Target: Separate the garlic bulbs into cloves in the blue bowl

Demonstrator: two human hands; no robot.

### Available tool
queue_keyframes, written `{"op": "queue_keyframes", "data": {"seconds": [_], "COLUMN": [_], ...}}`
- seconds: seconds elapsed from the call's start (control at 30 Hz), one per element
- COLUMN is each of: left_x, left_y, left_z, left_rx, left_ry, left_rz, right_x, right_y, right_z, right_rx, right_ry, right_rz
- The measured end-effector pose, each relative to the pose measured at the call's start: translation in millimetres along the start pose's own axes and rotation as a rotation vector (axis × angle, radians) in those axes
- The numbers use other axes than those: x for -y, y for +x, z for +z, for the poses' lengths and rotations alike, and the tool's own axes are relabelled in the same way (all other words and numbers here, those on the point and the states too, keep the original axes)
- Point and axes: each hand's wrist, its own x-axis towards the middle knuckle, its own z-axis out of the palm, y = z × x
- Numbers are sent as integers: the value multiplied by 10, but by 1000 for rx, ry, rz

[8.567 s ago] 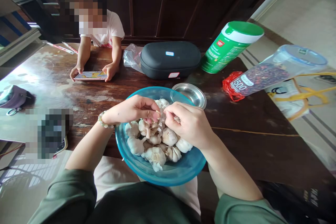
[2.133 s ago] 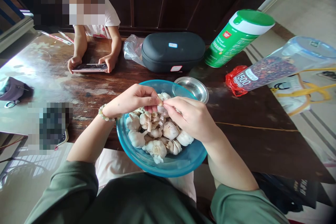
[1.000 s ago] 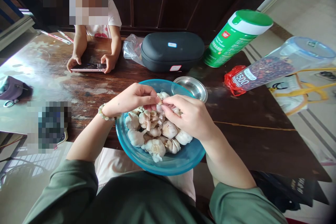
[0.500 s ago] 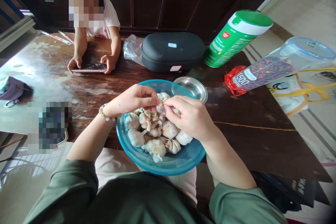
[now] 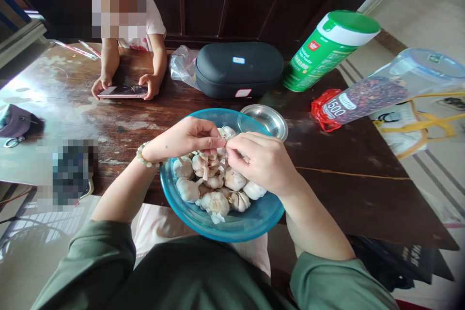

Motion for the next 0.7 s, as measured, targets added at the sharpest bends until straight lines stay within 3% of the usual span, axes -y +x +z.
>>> {"op": "queue_keyframes", "data": {"seconds": [0.17, 0.37, 0.7], "left_x": [-28, -6, 11], "left_y": [0, 11, 10], "left_z": [-4, 4, 10], "left_rx": [64, -32, -59], "left_ry": [-20, -55, 4], "left_rz": [-11, -10, 24], "right_x": [10, 16, 6], "right_y": [2, 0, -8], "right_z": [-21, -8, 13], "right_rx": [-17, 14, 11], "right_ry": [11, 90, 74], "right_rz": [40, 77, 78]}}
